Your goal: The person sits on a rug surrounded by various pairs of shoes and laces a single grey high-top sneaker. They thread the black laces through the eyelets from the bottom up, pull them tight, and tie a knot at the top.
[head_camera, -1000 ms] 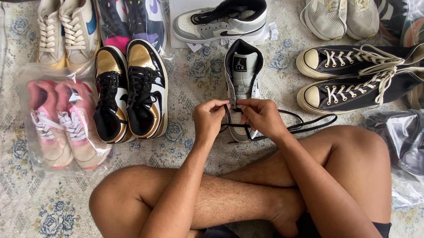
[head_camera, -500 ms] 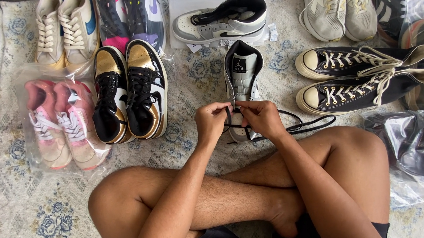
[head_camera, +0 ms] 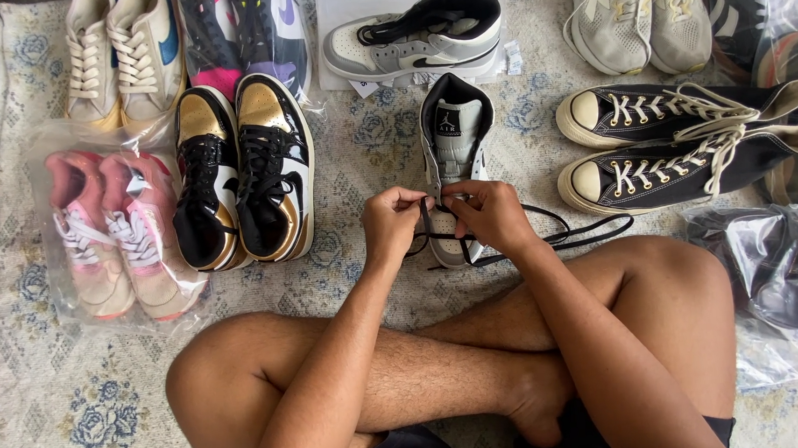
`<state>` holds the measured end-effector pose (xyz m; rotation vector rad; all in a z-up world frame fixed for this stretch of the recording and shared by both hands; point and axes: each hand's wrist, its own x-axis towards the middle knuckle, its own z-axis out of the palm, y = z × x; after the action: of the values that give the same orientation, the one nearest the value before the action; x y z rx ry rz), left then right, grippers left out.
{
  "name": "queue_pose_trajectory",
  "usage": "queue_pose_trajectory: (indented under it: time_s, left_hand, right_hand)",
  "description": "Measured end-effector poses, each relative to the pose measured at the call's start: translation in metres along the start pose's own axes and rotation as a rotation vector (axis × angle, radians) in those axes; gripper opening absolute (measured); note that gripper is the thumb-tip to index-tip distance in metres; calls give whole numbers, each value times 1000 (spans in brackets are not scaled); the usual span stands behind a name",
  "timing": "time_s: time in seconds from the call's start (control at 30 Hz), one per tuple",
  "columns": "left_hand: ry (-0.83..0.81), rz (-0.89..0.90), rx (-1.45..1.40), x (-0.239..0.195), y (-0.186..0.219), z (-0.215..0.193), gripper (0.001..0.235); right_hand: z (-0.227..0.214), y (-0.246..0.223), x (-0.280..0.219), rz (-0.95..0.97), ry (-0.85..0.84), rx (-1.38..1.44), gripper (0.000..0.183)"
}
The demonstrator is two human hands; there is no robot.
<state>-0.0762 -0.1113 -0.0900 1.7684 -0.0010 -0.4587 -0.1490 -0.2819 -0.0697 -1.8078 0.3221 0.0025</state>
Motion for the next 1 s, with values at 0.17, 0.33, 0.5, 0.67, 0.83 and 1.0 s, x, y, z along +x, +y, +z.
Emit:
queue_pose_trajectory:
  time_s: [0.17, 0.33, 0.5, 0.67, 0.83, 1.0]
  left_hand:
    - [-21, 4, -6, -1, 5, -2, 17]
    - [-59, 16, 5, 5, 1, -6, 13]
    - [-74, -26, -11, 4, 6, -6, 18]
    - [-67, -101, -7, 10, 2, 1, 21]
    - [-33, 51, 207, 1, 14, 12, 38]
    - [-1, 455, 429, -2, 13, 10, 22]
  right_hand:
    - [-3, -5, 3, -8, -31, -101, 27]
    - [-5, -12, 2, -33, -29, -221, 27]
    - [-3, 0, 5, -101, -17, -257, 25]
    - [0, 9, 9, -87, 4, -162, 24]
    - [-1, -4, 5, -84, 6, -129, 24]
    - [-1, -7, 4, -109, -25, -222, 25]
